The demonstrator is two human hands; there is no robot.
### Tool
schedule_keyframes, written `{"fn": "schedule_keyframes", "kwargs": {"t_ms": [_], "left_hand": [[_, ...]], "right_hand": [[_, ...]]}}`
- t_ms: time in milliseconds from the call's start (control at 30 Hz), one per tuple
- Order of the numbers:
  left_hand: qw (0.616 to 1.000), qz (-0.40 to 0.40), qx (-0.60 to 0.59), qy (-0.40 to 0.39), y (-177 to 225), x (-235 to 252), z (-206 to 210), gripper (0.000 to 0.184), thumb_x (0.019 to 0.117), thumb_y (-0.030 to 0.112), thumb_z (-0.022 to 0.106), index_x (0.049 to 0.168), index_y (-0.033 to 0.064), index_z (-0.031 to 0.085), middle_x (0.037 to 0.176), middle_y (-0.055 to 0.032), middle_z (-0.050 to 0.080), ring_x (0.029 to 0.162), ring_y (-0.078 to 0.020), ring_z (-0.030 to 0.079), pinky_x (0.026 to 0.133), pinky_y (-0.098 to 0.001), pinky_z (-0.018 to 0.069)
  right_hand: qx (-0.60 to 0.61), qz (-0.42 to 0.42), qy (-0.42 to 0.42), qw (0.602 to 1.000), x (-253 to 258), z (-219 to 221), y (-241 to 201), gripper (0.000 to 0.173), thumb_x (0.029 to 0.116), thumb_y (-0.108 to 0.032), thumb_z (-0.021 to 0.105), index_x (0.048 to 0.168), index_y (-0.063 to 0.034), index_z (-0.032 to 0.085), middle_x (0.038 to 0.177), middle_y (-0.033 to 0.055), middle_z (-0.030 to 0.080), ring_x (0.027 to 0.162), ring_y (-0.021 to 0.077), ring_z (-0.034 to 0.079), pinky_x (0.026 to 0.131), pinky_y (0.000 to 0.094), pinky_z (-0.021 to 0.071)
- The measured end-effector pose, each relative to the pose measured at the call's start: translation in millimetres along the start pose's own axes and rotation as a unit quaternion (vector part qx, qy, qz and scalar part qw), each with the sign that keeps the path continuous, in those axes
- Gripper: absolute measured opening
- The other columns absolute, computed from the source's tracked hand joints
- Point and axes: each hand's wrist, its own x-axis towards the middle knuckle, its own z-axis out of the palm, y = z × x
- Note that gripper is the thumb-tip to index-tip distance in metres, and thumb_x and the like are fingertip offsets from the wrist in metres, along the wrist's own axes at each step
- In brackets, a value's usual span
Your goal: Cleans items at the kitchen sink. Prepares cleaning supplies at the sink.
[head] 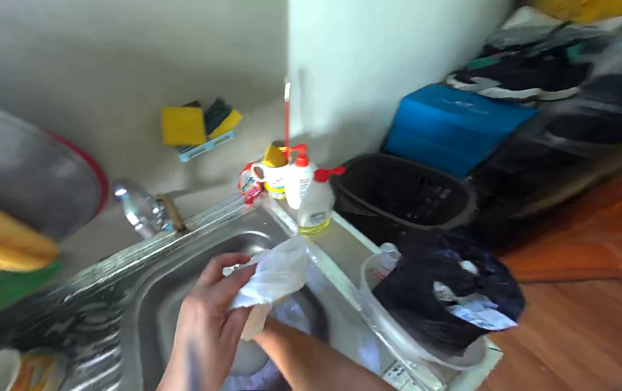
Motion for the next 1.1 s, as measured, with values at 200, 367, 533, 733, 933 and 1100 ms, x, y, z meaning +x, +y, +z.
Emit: {"fn": "schedule_keyframes", "kwargs": {"t_ms": [200, 367, 533, 733, 933, 1100], "left_hand": [[0.988, -0.099, 0.112, -0.03, 15.7, -136.5, -76.3, 0.039, 0.1048, 0.017, 0.052, 0.142, 0.0124, 0.061, 0.146, -0.0179, 0.056, 0.109, -0.0184, 0.069, 0.09, -0.0332, 0.0596], [0.96, -0.245, 0.133, -0.034, 27.3, -263.5, -87.3, 0.033, 0.0972, 0.01, 0.061, 0.123, 0.0222, 0.076, 0.144, -0.0214, 0.057, 0.124, -0.0362, 0.061, 0.1, -0.0518, 0.0536], [0.93, -0.334, 0.138, -0.062, 54.2, -317.8, -94.8, 0.024, 0.0869, 0.021, 0.073, 0.11, 0.0225, 0.078, 0.149, -0.0184, 0.053, 0.139, -0.0399, 0.047, 0.11, -0.0577, 0.0412], [0.907, -0.4, 0.124, 0.053, 68.3, -320.6, -74.9, 0.033, 0.0971, 0.033, 0.067, 0.111, 0.0037, 0.074, 0.116, -0.0115, 0.073, 0.111, -0.0237, 0.069, 0.102, -0.0497, 0.0511], [0.814, -0.559, 0.159, -0.003, 60.6, -321.6, -63.9, 0.056, 0.0859, 0.053, 0.075, 0.117, 0.0072, 0.074, 0.125, -0.0145, 0.068, 0.117, -0.0342, 0.063, 0.099, -0.058, 0.0497], [0.9, -0.403, 0.122, 0.111, 77.8, -313.0, -45.4, 0.032, 0.0818, 0.032, 0.084, 0.093, 0.0047, 0.072, 0.106, -0.01, 0.072, 0.106, -0.0228, 0.068, 0.093, -0.0474, 0.0546]], "right_hand": [[-0.374, -0.17, -0.132, 0.902, 96.5, 48.0, 109.5, 0.032, 0.0988, -0.02, 0.061, 0.117, 0.005, 0.07, 0.128, 0.0259, 0.064, 0.11, 0.0408, 0.067, 0.093, 0.0574, 0.0549], [-0.351, -0.151, -0.16, 0.91, 104.6, 55.0, 125.9, 0.032, 0.0916, -0.025, 0.074, 0.108, 0.0017, 0.072, 0.106, 0.0218, 0.069, 0.097, 0.0374, 0.068, 0.088, 0.0585, 0.055], [-0.159, -0.027, -0.169, 0.972, 73.0, 56.2, 107.5, 0.029, 0.0963, -0.017, 0.066, 0.118, 0.0012, 0.063, 0.104, 0.0187, 0.07, 0.083, 0.0293, 0.074, 0.075, 0.0493, 0.0634], [-0.043, -0.038, -0.184, 0.981, 40.5, 62.7, 82.0, 0.023, 0.0956, -0.007, 0.063, 0.117, 0.0007, 0.056, 0.099, 0.0173, 0.07, 0.079, 0.0285, 0.074, 0.067, 0.0448, 0.0639], [-0.121, -0.097, -0.197, 0.968, 28.9, 61.8, 74.1, 0.023, 0.0923, -0.009, 0.066, 0.113, -0.0019, 0.059, 0.095, 0.0136, 0.07, 0.073, 0.0234, 0.072, 0.067, 0.0424, 0.0633], [-0.172, -0.123, -0.205, 0.956, 23.9, 55.4, 62.5, 0.023, 0.0921, -0.01, 0.067, 0.113, -0.0029, 0.06, 0.093, 0.0123, 0.07, 0.074, 0.0215, 0.072, 0.068, 0.0409, 0.0633]]}}
